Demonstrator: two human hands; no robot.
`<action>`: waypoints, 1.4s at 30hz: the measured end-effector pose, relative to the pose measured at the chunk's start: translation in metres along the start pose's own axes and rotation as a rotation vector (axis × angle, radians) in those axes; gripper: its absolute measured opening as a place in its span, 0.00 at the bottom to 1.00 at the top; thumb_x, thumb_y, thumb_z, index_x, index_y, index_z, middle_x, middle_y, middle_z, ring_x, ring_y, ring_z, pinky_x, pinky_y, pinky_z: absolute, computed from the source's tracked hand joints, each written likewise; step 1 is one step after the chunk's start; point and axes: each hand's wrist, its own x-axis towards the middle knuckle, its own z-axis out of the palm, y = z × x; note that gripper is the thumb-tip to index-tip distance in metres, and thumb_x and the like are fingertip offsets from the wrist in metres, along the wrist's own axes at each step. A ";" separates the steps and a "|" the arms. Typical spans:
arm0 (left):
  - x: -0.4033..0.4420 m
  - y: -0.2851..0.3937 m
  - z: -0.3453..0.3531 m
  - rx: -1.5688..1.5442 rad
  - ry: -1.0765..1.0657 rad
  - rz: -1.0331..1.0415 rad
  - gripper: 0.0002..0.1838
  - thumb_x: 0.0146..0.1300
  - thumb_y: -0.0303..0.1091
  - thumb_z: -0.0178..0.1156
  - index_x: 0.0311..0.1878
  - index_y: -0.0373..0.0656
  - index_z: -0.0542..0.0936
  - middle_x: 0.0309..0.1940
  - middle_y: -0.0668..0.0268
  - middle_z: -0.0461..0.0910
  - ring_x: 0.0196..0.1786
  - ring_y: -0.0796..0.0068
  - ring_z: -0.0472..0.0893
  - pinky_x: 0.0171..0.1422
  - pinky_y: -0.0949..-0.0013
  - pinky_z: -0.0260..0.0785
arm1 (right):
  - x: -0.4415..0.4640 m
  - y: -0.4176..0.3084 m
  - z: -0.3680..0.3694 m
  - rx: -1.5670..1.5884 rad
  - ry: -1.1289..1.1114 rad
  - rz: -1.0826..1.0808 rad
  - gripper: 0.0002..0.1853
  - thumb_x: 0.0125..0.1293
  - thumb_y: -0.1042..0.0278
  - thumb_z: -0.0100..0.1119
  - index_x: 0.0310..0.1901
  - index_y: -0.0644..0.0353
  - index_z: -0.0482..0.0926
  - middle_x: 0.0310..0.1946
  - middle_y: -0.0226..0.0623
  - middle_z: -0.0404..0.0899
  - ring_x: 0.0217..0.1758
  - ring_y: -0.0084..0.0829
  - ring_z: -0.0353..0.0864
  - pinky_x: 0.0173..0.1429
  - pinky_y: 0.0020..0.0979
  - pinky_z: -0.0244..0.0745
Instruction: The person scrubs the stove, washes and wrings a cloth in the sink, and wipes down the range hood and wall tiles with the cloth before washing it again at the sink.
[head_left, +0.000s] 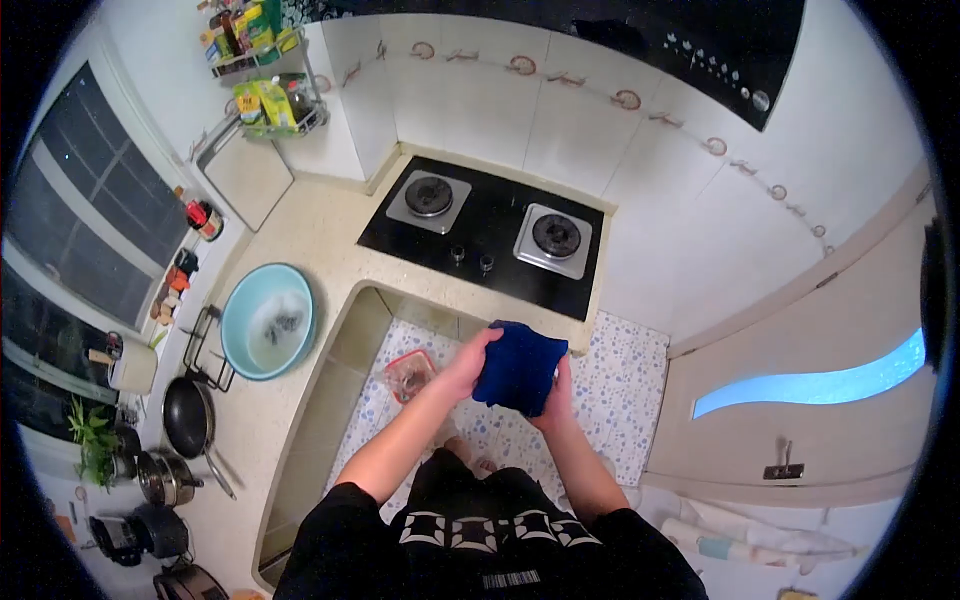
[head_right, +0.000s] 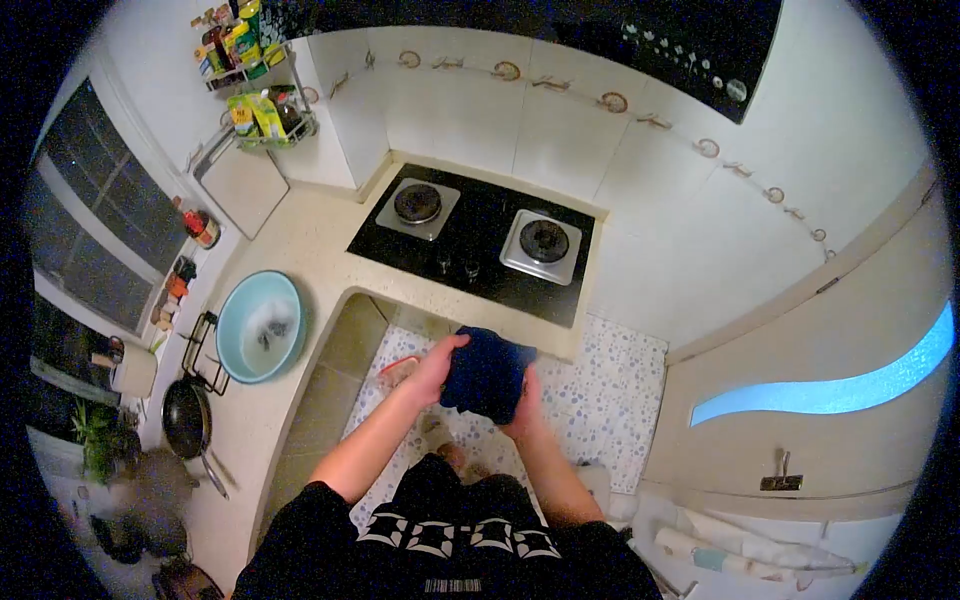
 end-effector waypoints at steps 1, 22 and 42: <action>0.010 0.006 -0.004 0.008 -0.007 0.009 0.25 0.74 0.48 0.51 0.62 0.39 0.80 0.56 0.60 0.86 0.55 0.64 0.86 0.64 0.60 0.76 | 0.007 0.000 0.001 0.091 -0.053 0.015 0.37 0.77 0.37 0.48 0.76 0.56 0.66 0.72 0.42 0.72 0.72 0.45 0.74 0.75 0.51 0.70; 0.113 0.084 -0.044 0.407 0.048 0.249 0.26 0.78 0.48 0.50 0.69 0.42 0.78 0.57 0.63 0.86 0.53 0.71 0.84 0.60 0.67 0.73 | 0.081 -0.079 0.084 -0.087 0.224 -0.233 0.35 0.73 0.46 0.58 0.75 0.56 0.66 0.74 0.44 0.70 0.75 0.49 0.70 0.79 0.54 0.62; 0.136 0.086 -0.049 0.460 0.051 0.178 0.22 0.79 0.41 0.49 0.69 0.42 0.78 0.56 0.60 0.86 0.51 0.73 0.85 0.61 0.69 0.74 | 0.057 -0.337 0.327 -2.311 0.909 -2.144 0.48 0.62 0.25 0.60 0.80 0.39 0.63 0.84 0.50 0.48 0.84 0.66 0.43 0.78 0.72 0.41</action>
